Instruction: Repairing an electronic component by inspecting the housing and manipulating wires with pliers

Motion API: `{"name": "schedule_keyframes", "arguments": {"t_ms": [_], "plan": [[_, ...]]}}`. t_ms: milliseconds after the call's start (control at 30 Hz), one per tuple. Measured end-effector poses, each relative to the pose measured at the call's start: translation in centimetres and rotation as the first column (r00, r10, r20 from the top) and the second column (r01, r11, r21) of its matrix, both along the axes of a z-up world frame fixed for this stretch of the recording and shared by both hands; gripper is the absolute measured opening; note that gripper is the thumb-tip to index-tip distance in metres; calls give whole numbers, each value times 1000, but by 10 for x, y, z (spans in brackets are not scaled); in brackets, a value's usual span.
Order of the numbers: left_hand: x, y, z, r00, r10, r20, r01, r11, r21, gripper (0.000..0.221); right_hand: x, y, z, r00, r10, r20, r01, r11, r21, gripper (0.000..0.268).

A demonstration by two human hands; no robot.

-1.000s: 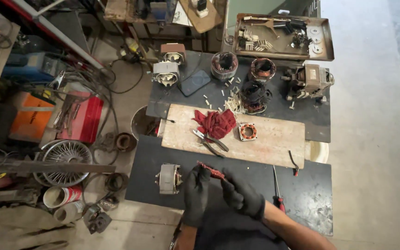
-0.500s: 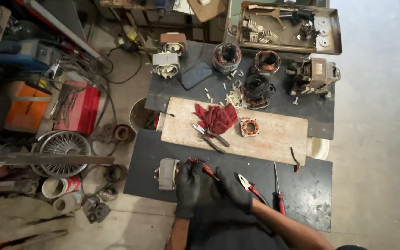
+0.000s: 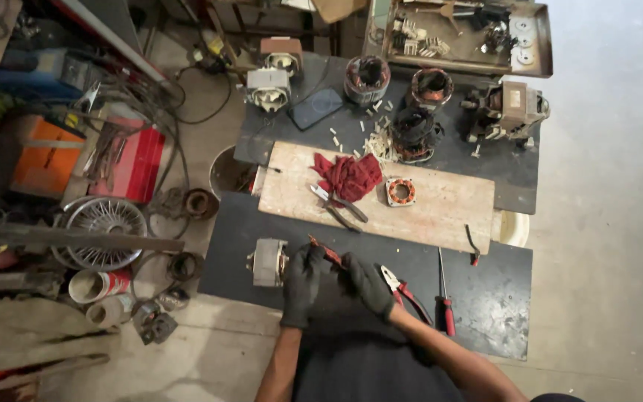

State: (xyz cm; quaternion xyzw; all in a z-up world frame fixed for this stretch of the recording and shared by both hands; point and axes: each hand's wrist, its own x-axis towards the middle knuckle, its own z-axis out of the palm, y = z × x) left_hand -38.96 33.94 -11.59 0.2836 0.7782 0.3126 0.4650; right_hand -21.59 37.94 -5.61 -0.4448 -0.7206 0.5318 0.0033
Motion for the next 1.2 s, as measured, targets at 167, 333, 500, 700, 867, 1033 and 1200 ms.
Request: {"name": "schedule_keyframes", "arguments": {"t_ms": [167, 333, 500, 700, 867, 1033, 1200], "plan": [[11, -12, -32, 983, 141, -115, -133, 988, 75, 52, 5, -12, -72, 981, 90, -173, 10, 863, 505, 32], [18, -18, -17, 981, 181, -64, -163, 961, 224, 36, -16, -22, -61, 627, -770, -120, 244, 340, -908, 55], [28, -34, -45, 963, 233, -132, -187, 939, 290, 38, 12, -23, -119, 976, 207, -64, -187, 954, 233, 57], [47, -33, -79, 935, 351, 56, -325, 780, 535, 23, 19, -8, -112, 997, 52, 49, -61, 977, 202, 48], [38, -37, -78, 910, 337, -239, -142, 798, 585, 29, 19, -5, -84, 981, 172, 87, -191, 932, 308, 46], [22, -32, -157, 732, 342, 589, -623, 685, 378, 21, 6, -4, -70, 975, -214, -59, 212, 976, -41, 37], [-9, 2, -122, 964, 187, 191, -244, 909, 338, 27, -28, -15, -95, 631, -774, -46, 257, 264, -930, 35]]}}
